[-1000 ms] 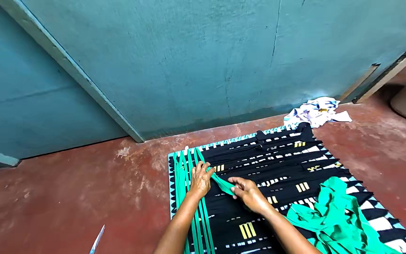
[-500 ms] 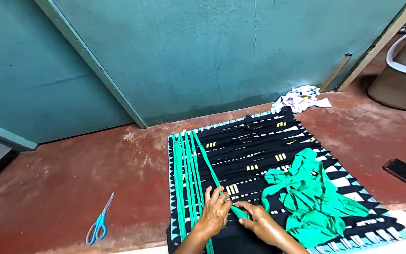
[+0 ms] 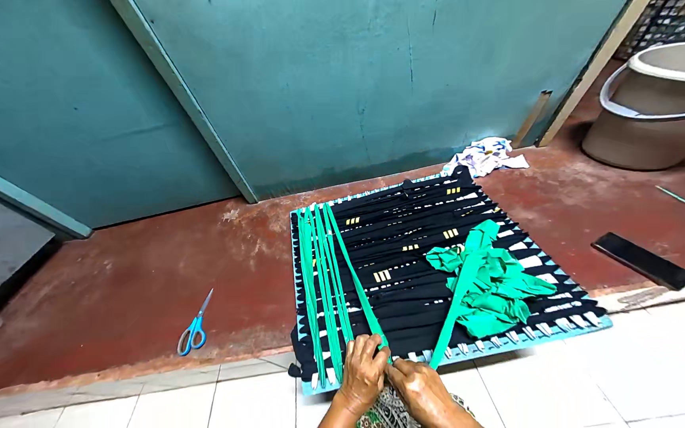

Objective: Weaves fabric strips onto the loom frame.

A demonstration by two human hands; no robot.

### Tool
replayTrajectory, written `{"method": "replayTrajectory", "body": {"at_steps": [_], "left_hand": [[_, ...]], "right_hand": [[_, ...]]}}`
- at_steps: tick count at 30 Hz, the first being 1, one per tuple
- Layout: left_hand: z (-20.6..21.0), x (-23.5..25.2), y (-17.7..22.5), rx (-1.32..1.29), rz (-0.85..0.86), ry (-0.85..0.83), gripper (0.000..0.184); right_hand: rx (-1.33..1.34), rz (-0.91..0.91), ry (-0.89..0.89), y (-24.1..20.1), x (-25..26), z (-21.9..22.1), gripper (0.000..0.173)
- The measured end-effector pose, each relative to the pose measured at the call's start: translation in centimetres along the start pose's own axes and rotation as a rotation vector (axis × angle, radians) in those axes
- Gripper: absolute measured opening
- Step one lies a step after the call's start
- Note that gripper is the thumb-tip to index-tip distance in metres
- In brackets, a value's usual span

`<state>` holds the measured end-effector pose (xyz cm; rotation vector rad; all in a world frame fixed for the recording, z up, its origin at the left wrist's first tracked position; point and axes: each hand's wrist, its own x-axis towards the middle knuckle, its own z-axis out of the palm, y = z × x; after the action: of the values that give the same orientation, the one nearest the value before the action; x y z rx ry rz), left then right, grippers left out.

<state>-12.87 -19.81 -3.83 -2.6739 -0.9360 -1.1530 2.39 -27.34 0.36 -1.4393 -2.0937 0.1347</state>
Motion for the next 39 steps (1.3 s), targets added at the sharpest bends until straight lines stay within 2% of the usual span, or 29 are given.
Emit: {"method": "replayTrajectory", "body": {"at_steps": [9,10,12,13,16,20,25,27,29,32,36,39], "left_hand": [[-0.3,-1.5,1.6,-0.017,0.034,-0.002,0.020],[-0.4,-1.7,1.6,-0.029,0.025,0.019,0.018],[-0.7,-1.9,1.7,-0.057,-0.022,0.072,0.018],[-0.9,-2.2,1.9,-0.081,-0.059,0.096,0.019],[-1.2,-3.4,3.2,-0.202,-0.246,0.165,0.019],[-1.8,-5.1,6.1,-0.504,-0.603,0.246,0.015],[-2.3,-6.5,9.1,-0.938,-0.892,0.288,0.012],[-2.6,-6.8,9.6,-1.020,-0.999,0.264,0.014],[-3.0,-6.9,9.5,-0.993,-1.057,0.180,0.017],[-3.8,-7.0,8.5,-0.781,-0.983,0.072,0.017],[-3.9,-6.6,5.7,-0.314,-0.628,0.130,0.021],[-3.5,-6.2,3.7,-0.186,-0.383,0.095,0.025]], "right_hand": [[0.038,-0.037,0.001,-0.7,-2.1,-0.2,0.015],[0.068,-0.007,-0.017,-0.9,-2.3,-0.4,0.017],[0.210,0.136,-0.163,-1.6,-2.4,-1.4,0.022],[0.316,0.237,-0.266,-1.7,-2.2,-2.1,0.028],[0.680,0.503,-0.407,-1.0,-1.6,-2.1,0.040],[0.956,0.679,-0.501,0.0,0.0,-0.6,0.046],[1.337,0.902,-0.503,-0.7,1.5,1.6,0.030],[1.280,0.892,-0.512,-1.1,1.6,1.6,0.023],[1.037,0.757,-0.530,-1.1,1.1,1.8,0.026],[0.788,0.595,-0.531,-0.9,0.2,1.9,0.033],[0.798,0.582,-0.569,-1.2,-0.2,1.8,0.034],[0.807,0.513,-0.616,-1.5,-0.4,2.0,0.034]]}}
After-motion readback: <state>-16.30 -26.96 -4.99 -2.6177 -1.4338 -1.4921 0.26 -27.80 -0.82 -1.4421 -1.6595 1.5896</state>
